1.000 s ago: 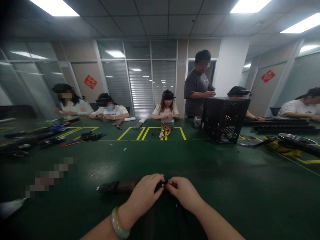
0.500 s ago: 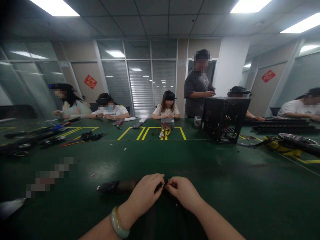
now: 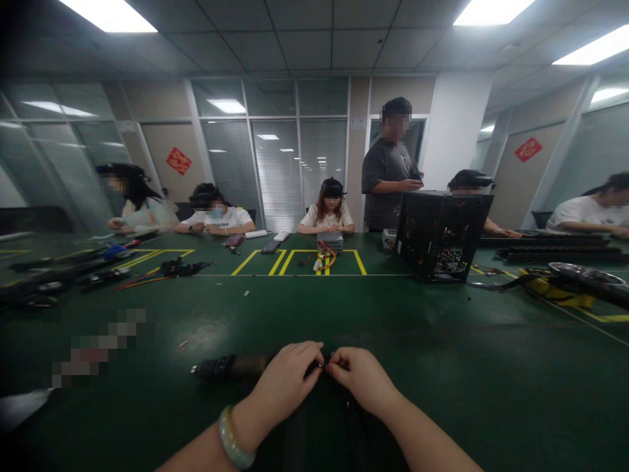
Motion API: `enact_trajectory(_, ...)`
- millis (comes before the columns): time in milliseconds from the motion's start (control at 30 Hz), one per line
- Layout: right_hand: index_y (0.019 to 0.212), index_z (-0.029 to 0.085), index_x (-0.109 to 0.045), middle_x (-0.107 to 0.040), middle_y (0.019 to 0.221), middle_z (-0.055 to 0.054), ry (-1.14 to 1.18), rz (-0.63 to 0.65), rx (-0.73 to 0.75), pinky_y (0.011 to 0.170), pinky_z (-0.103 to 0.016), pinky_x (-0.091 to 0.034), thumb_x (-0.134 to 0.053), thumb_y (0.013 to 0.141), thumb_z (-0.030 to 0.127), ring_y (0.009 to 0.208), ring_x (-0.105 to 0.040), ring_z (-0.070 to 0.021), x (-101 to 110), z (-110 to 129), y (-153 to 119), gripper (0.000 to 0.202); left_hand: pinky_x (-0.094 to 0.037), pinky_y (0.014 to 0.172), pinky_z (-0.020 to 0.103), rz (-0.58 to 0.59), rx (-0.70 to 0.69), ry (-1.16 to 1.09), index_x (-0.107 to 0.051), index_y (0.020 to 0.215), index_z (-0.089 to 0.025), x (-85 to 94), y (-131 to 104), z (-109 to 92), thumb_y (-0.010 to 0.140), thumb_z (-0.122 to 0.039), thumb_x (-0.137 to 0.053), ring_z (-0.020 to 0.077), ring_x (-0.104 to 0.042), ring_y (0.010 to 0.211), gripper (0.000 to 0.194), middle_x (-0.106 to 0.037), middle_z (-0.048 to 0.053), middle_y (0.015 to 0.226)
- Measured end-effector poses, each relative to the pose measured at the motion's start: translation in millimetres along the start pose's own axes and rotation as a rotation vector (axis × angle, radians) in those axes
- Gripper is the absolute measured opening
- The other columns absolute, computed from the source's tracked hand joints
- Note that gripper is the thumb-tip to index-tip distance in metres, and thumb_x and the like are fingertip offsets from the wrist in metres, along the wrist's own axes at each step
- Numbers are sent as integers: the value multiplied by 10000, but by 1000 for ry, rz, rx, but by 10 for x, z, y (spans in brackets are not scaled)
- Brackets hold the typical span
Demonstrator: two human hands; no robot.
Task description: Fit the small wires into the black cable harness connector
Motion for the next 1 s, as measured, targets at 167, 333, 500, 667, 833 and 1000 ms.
enact_trajectory(167,809,178,-673,-653,707,11,9,-19,4,553,-207,-352,-586,870,309,629,-558,-139,-21,-25,13,169,-415,967,377,-9,-3,20,-594,938,-217,-24,-7,14,884,-173,-556,200,-557,1094,79,-624,21,1160)
enact_trajectory(333,830,173,-682,-672,728,3,2,-5,-8,560,-208,-356,-575,883,336,636,-567,-141,-12,-10,14,201,-425,941,366,0,-23,20,-574,1004,-233,10,-3,-25,858,-139,-576,195,-568,1068,173,-623,7,1158)
enact_trajectory(500,828,185,-683,-674,729,9,-16,-3,1,566,-211,-363,-574,881,323,640,-578,-143,3,0,10,184,-423,947,385,9,-15,31,-586,954,-219,0,7,-16,873,-136,-544,209,-560,1087,124,-620,24,1169)
enact_trajectory(667,818,185,-677,-667,727,10,-15,-6,10,575,-213,-369,-572,879,315,645,-574,-144,-1,-15,15,178,-419,956,393,3,-12,26,-599,949,-217,-16,7,2,897,-167,-541,210,-561,1091,93,-623,27,1170)
enact_trajectory(833,815,187,-677,-664,733,15,2,-6,8,579,-212,-366,-578,881,317,650,-571,-141,-18,-47,26,176,-417,958,383,27,-5,45,-594,972,-214,19,6,-26,887,-172,-556,208,-561,1087,103,-622,30,1164)
enact_trajectory(1000,835,196,-683,-669,733,20,10,7,0,569,-212,-360,-577,886,322,647,-580,-142,-8,-40,16,173,-421,953,371,15,12,24,-581,953,-221,21,6,-28,854,-126,-560,199,-560,1087,138,-619,17,1169)
Point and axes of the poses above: each hand's wrist, its own y-axis towards the middle knuckle, its own x-axis out of the back of the hand, z = x × y, the point moved 1 cm from there along y, towards the middle knuckle
